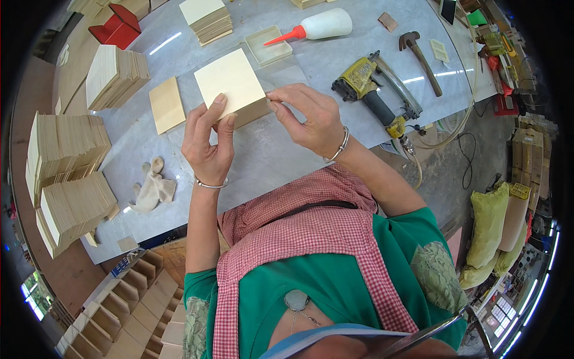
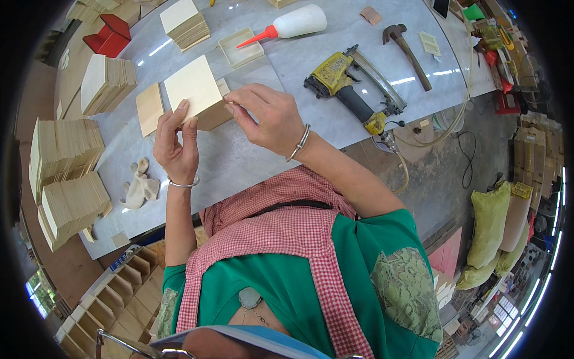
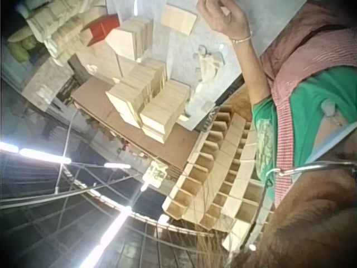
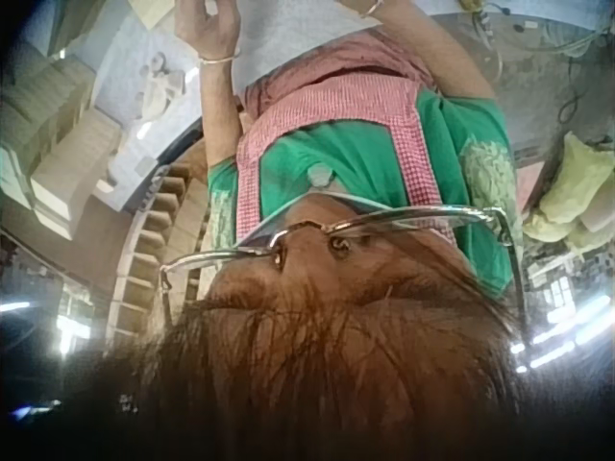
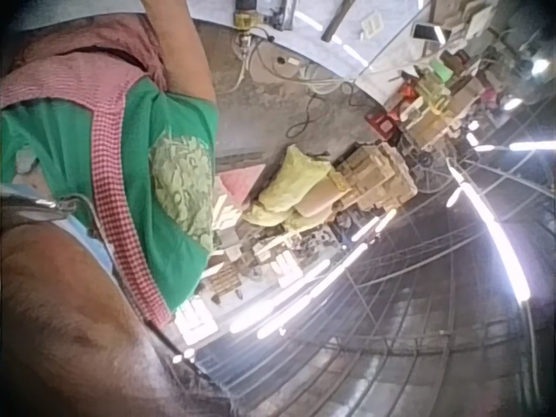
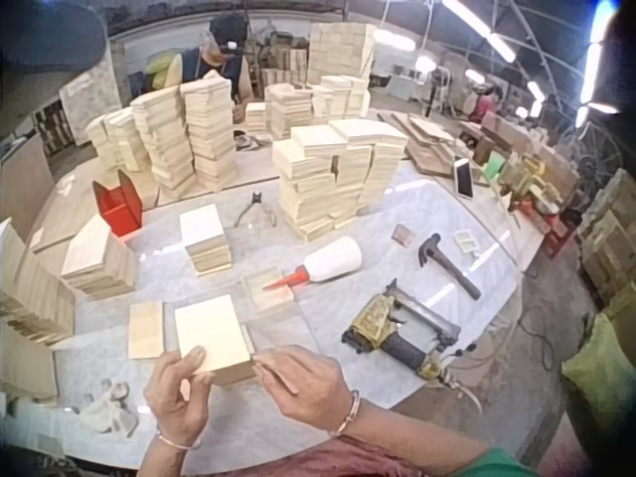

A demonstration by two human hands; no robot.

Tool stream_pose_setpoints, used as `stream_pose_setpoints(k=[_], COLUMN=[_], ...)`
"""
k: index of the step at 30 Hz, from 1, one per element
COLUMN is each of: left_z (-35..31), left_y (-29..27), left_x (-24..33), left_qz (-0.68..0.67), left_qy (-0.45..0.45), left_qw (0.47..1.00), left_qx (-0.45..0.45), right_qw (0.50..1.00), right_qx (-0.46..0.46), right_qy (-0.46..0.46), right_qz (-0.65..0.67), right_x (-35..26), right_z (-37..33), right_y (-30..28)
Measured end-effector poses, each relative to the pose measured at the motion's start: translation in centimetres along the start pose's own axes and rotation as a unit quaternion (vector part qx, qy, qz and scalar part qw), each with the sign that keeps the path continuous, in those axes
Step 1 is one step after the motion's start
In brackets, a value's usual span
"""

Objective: Assembling house-shaped wooden boxes using adhesive and a pneumatic nailer in a factory setting.

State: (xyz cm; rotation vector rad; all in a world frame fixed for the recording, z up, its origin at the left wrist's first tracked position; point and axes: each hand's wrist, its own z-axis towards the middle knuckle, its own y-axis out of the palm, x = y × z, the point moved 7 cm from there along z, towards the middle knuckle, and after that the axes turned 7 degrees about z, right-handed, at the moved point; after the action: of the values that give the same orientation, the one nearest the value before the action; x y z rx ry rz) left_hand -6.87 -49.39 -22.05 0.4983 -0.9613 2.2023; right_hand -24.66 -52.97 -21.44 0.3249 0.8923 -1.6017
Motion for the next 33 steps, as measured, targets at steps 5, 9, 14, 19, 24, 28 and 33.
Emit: stream_pose_setpoints(k=[5, 9, 14, 19, 24, 28, 33], left_z=[-0.1, -0.3, -0.2, -0.2, -0.2, 0.0, -0.1], left_y=[-0.1, 0.1, 0.1, -0.1, 0.1, 0.2, 0.1], left_x=[0.0, -0.2, -0.1, -0.1, -0.1, 0.2, -0.1], left_qz=[0.005, 0.005, 0.017, -0.001, -0.001, 0.008, 0.003], left_qy=[-0.002, -0.04, -0.025, 0.004, -0.019, -0.032, -0.003], left_qw=[1.0, 0.999, 0.999, 1.0, 1.0, 0.999, 1.0], left_qx=[-0.002, -0.032, -0.028, 0.007, -0.01, -0.025, 0.013], right_qw=[0.995, 0.987, 0.984, 0.982, 0.992, 0.996, 0.925], right_qx=[-0.005, -0.018, -0.025, -0.028, -0.021, -0.057, -0.097], right_qy=[-0.055, -0.096, -0.113, -0.12, -0.069, -0.011, 0.108], right_qz=[-0.078, -0.131, -0.135, -0.143, -0.107, -0.074, -0.351], right_x=[-1.1, -1.8, -2.3, -2.6, -2.0, -0.9, 3.4], right_z=[0.3, 0.5, 0.8, 1.0, 1.0, 0.6, -2.0], right_y=[0.2, 0.4, 0.4, 0.5, 0.2, -1.5, -10.4])
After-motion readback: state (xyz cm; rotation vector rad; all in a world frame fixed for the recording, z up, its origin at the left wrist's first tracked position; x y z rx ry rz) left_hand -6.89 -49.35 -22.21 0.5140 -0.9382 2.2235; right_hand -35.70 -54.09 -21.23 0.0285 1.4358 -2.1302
